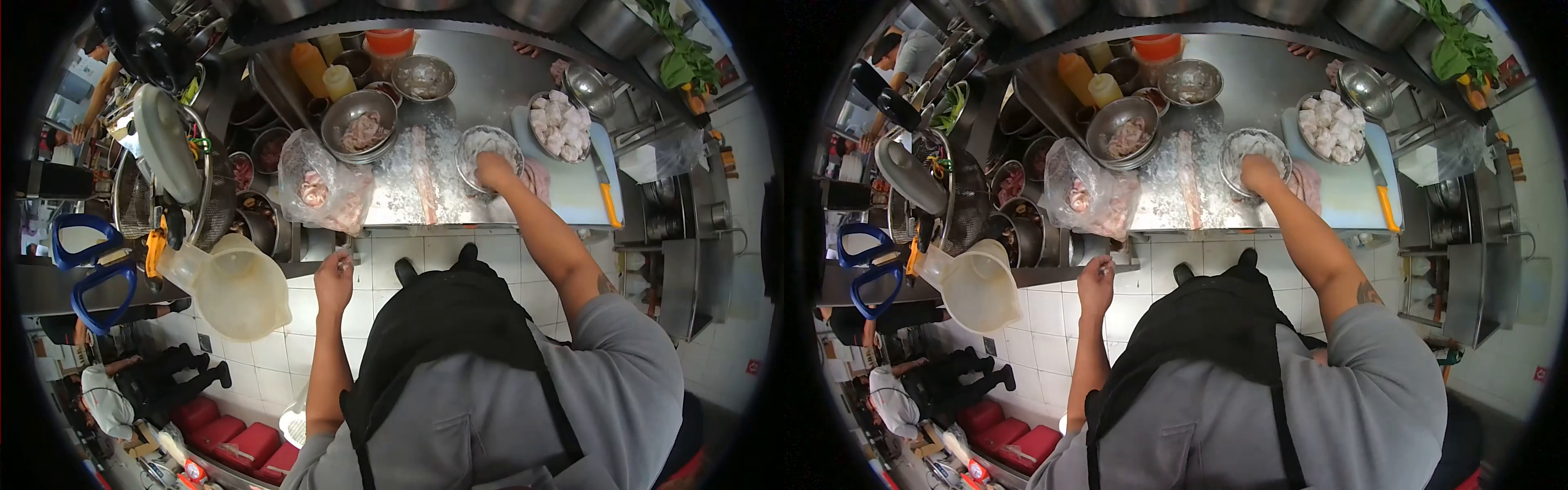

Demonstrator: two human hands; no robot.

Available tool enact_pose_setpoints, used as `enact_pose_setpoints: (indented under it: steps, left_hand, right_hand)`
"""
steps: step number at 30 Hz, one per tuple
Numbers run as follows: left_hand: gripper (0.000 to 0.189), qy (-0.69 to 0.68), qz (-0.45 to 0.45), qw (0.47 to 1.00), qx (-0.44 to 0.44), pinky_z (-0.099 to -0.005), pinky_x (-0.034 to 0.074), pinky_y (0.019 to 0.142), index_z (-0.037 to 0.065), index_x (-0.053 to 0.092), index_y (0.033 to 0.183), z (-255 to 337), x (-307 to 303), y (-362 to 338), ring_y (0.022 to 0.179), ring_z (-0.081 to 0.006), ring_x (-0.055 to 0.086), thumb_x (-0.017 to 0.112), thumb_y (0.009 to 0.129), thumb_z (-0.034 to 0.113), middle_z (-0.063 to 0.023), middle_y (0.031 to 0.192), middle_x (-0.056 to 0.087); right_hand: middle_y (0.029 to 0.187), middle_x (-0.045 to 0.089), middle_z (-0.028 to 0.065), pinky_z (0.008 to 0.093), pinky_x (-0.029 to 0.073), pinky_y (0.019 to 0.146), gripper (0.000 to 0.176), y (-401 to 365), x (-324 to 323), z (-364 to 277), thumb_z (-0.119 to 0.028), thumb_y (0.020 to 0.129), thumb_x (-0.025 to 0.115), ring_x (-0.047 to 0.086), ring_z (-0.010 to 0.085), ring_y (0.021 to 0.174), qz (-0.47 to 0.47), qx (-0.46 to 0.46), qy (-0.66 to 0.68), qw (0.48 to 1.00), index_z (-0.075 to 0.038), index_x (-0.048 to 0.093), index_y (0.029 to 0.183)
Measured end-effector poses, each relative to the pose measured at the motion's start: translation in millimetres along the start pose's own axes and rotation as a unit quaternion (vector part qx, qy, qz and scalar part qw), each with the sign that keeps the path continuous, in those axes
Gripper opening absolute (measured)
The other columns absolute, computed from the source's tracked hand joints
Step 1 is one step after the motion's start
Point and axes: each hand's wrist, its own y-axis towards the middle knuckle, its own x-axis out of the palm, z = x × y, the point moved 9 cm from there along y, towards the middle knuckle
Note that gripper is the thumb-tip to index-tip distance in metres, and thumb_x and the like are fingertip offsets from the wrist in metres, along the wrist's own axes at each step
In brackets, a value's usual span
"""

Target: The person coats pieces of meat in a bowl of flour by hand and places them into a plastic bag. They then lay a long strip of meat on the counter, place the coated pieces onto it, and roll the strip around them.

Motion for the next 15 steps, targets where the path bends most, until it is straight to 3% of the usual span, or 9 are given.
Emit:
enact_pose_setpoints:
  steps: [4,7,10,13,15]
  left_hand:
    - [0.020,0.007,0.004,1.000,0.018,-0.0342,0.054,0.073,0.000,0.069,0.105,7,0,4,0.079,-0.0249,0.069,0.066,0.091,0.015,-0.0168,0.092,0.072]
    - [0.020,0.003,0.010,1.000,0.021,-0.0339,0.054,0.073,0.001,0.069,0.105,11,-6,5,0.078,-0.0245,0.069,0.066,0.090,0.015,-0.0162,0.091,0.072]
    - [0.020,0.005,0.001,1.000,0.010,-0.0335,0.054,0.073,0.001,0.070,0.105,7,-1,2,0.076,-0.0242,0.069,0.066,0.090,0.014,-0.0161,0.092,0.072]
    - [0.020,0.002,-0.005,1.000,0.006,-0.0333,0.054,0.073,0.001,0.070,0.106,7,2,1,0.076,-0.0241,0.068,0.066,0.090,0.013,-0.0162,0.093,0.071]
    - [0.020,0.005,-0.011,1.000,0.005,-0.0334,0.054,0.072,0.001,0.070,0.106,8,2,1,0.076,-0.0241,0.068,0.066,0.090,0.013,-0.0164,0.095,0.071]
  right_hand:
    - [0.098,0.071,0.0230,0.0407,0.054,0.080,0.031,6,-9,4,-0.020,0.078,0.068,0.069,0.0378,0.091,0.022,-0.012,0.062,0.998,-0.001,0.073,0.102]
    - [0.096,0.071,0.0241,0.0417,0.053,0.078,0.025,-10,-29,-3,-0.012,0.079,0.064,0.069,0.0377,0.087,0.008,0.021,0.355,0.935,0.000,0.073,0.098]
    - [0.092,0.071,0.0233,0.0418,0.053,0.075,0.023,-58,-57,-73,-0.010,0.081,0.062,0.068,0.0366,0.084,0.017,-0.022,0.424,0.905,0.001,0.073,0.098]
    - [0.089,0.072,0.0201,0.0407,0.052,0.080,0.024,-80,-54,-117,-0.010,0.085,0.061,0.069,0.0339,0.085,0.081,-0.062,0.306,0.946,0.001,0.072,0.102]
    - [0.104,0.070,0.0196,0.0435,0.048,0.091,0.031,-80,-23,-130,-0.014,0.089,0.059,0.066,0.0333,0.099,0.137,-0.159,0.243,0.947,0.000,0.067,0.115]
